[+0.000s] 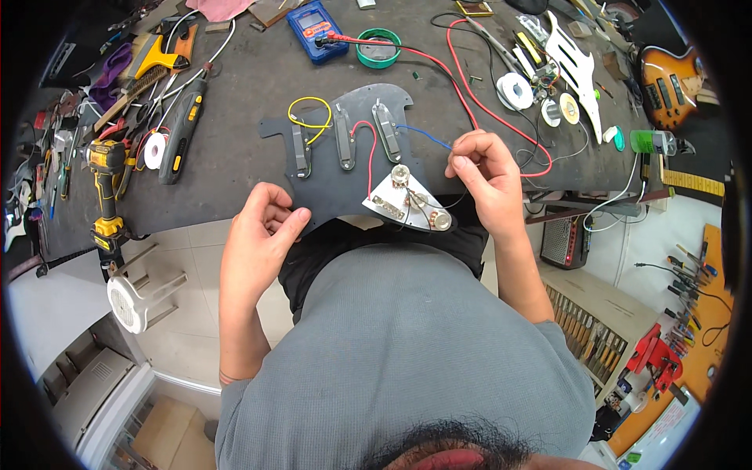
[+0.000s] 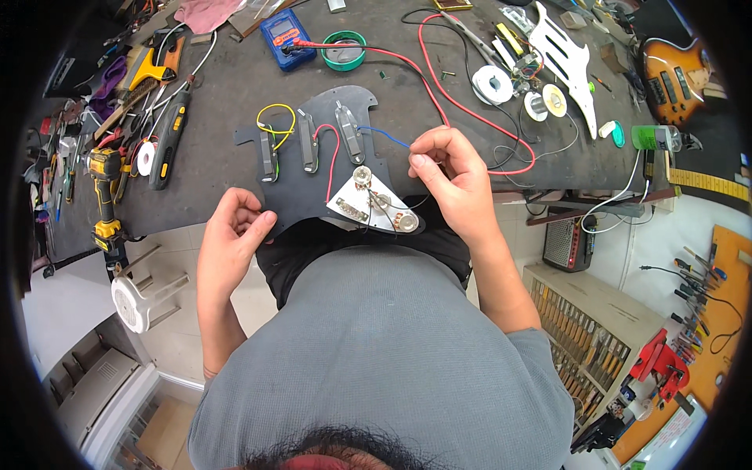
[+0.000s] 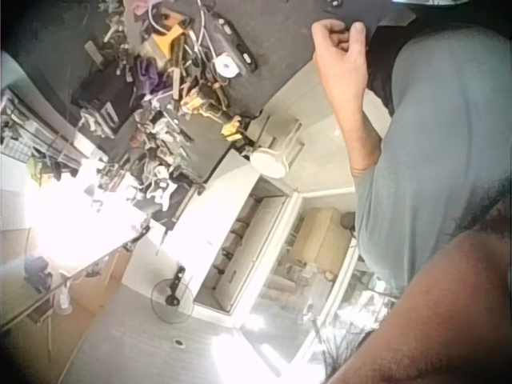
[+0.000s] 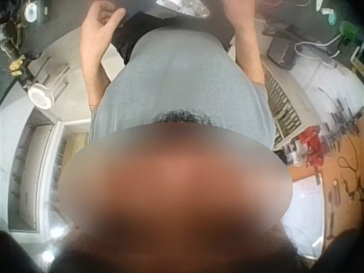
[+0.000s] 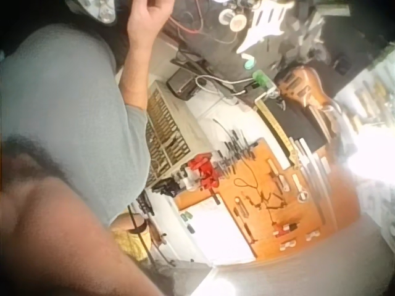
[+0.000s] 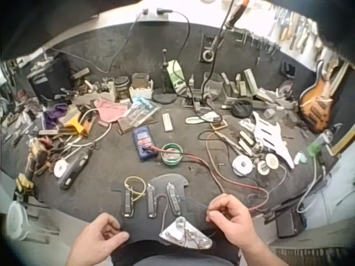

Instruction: The person attaches electronic components to a guitar pickguard, uses a drill to secure screws into the green pickup covers, brushes away dust, and manages wires on the underside of the assembly.

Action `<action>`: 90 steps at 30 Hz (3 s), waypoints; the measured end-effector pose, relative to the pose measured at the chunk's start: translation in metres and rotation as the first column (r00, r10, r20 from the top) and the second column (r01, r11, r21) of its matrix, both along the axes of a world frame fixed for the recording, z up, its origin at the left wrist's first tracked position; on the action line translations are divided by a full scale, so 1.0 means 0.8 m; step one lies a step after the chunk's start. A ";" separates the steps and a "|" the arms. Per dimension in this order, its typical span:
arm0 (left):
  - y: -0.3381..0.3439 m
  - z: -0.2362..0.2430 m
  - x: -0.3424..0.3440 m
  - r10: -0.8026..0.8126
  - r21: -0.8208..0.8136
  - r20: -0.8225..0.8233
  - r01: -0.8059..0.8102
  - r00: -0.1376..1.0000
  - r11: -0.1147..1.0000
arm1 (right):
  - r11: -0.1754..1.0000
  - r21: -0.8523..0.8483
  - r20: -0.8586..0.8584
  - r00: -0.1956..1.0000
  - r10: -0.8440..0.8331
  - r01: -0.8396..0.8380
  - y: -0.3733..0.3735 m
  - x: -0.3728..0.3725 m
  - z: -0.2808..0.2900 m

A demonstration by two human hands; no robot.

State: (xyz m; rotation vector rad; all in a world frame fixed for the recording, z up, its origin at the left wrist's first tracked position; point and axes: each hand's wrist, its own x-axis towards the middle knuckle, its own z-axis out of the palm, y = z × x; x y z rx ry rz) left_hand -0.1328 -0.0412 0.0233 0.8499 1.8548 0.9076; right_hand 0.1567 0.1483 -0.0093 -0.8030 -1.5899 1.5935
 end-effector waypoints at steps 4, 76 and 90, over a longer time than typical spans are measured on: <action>0.004 0.002 0.008 0.016 0.018 0.003 -0.016 1.000 1.000 | 0.992 0.116 0.155 0.987 0.035 -0.053 -0.007 0.014 -0.004; 0.206 0.011 -0.411 -0.201 -0.160 -0.979 0.487 0.033 0.858 | 0.934 -0.146 -0.274 0.893 -0.356 0.327 -0.054 -0.031 0.074; 0.052 0.238 -0.170 -0.107 0.927 -0.339 0.352 0.935 0.131 | 0.976 -0.032 -0.057 0.975 -0.216 0.214 -0.033 -0.029 0.039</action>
